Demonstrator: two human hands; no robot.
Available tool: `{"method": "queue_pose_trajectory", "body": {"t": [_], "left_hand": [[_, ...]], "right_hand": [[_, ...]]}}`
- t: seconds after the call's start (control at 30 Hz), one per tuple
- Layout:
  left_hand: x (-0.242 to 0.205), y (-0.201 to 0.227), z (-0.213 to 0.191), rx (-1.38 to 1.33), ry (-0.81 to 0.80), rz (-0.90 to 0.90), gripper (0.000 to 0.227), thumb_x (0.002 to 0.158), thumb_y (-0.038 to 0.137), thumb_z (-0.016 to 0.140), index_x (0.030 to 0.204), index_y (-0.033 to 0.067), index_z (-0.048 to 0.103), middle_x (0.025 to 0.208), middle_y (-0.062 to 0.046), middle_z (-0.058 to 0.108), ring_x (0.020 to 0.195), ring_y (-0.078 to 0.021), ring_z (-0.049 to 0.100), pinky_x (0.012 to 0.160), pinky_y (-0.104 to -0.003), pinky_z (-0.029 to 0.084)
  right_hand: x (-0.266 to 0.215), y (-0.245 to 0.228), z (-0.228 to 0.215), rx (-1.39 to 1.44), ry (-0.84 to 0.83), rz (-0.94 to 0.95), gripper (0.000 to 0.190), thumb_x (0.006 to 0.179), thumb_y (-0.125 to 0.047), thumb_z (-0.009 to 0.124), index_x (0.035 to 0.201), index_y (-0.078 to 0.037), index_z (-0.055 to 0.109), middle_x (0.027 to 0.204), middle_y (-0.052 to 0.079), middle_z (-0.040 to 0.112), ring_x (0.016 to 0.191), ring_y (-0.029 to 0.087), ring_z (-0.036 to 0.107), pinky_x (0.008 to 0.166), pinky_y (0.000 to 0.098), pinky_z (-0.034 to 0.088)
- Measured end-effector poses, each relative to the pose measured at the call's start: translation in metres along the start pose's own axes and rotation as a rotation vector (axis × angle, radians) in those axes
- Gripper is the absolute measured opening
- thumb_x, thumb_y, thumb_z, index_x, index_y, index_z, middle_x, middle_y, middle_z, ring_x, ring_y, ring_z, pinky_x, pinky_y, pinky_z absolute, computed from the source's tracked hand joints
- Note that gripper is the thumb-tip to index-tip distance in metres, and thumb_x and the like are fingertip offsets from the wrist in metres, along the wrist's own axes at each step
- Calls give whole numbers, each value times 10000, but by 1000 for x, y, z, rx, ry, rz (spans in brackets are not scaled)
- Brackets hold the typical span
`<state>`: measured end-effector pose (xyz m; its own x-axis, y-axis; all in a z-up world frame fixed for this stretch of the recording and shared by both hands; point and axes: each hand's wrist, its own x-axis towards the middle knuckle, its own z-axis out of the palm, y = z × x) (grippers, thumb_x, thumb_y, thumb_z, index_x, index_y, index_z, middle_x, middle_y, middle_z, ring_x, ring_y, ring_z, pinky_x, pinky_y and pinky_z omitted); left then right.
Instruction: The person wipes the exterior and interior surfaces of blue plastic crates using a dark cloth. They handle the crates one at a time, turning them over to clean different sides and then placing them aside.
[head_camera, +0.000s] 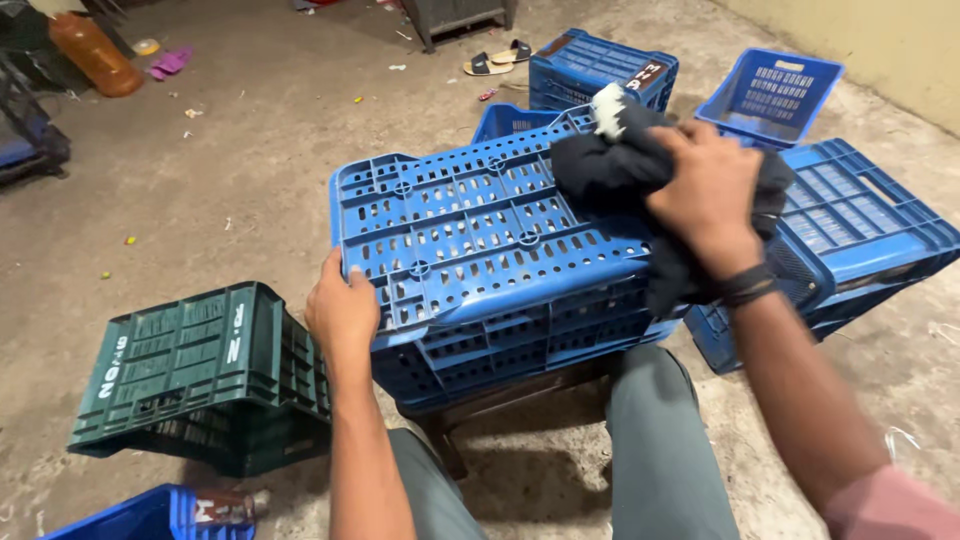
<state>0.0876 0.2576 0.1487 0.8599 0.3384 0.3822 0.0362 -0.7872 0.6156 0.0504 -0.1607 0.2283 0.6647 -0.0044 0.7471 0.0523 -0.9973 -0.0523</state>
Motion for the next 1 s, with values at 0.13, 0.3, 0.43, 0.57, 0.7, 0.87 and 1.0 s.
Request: {"method": "queue_pose_trajectory", "body": {"t": [0.13, 0.3, 0.43, 0.57, 0.7, 0.87, 1.0], "left_hand": [[-8, -6, 1, -17, 74, -51, 388, 948, 202, 569, 1317, 184, 685, 1147, -204, 721, 1053, -443, 660, 888, -542, 499], [14, -19, -7, -35, 32, -109, 351, 972, 243, 561, 1294, 180, 688, 1129, -203, 716, 1053, -449, 654, 891, -544, 495], [26, -45, -22, -1, 13, -144, 369, 996, 329, 546, 1281, 135, 676, 1124, -220, 710, 1060, -465, 640, 911, -548, 482], [13, -59, -27, 84, 42, -177, 380, 1044, 359, 502, 1249, 95, 683, 1141, -230, 715, 1078, -471, 649, 948, -551, 478], [-6, -50, -17, 38, 36, -240, 380, 1036, 339, 495, 1265, 80, 653, 1143, -254, 703, 1078, -494, 635, 938, -564, 472], [-20, -33, -21, -70, 36, -264, 389, 1028, 299, 467, 1305, 71, 617, 1140, -265, 704, 1076, -489, 638, 927, -568, 472], [-18, -21, -28, -288, 31, -243, 411, 981, 327, 526, 1278, 56, 611, 1173, -230, 705, 1109, -436, 647, 931, -516, 478]], "right_hand": [[-16, -61, 38, 33, 95, -6, 612, 632, -28, 720, 1221, -193, 739, 1254, 109, 677, 1108, 347, 615, 990, 489, 404], [-12, -140, 49, 295, 143, -40, 612, 658, 10, 709, 1237, -187, 725, 1273, 111, 663, 1162, 338, 596, 996, 484, 414], [-15, -201, 51, 422, 121, -155, 671, 619, -13, 715, 1268, -187, 698, 1298, 110, 645, 1168, 352, 589, 988, 490, 413], [-12, -213, 48, 472, 114, -227, 668, 637, -29, 741, 1278, -208, 690, 1315, 107, 637, 1167, 356, 579, 993, 493, 405], [1, -180, 50, 484, 49, -279, 712, 587, -2, 712, 1268, -209, 704, 1296, 80, 663, 1154, 324, 617, 983, 466, 423], [20, -89, 39, 325, 49, -144, 649, 701, 26, 701, 1303, -216, 737, 1274, 40, 693, 1064, 314, 640, 892, 431, 458], [17, -33, 18, 61, 133, -18, 638, 706, -16, 737, 1304, -238, 750, 1256, 58, 672, 1068, 328, 600, 894, 455, 423]]}}
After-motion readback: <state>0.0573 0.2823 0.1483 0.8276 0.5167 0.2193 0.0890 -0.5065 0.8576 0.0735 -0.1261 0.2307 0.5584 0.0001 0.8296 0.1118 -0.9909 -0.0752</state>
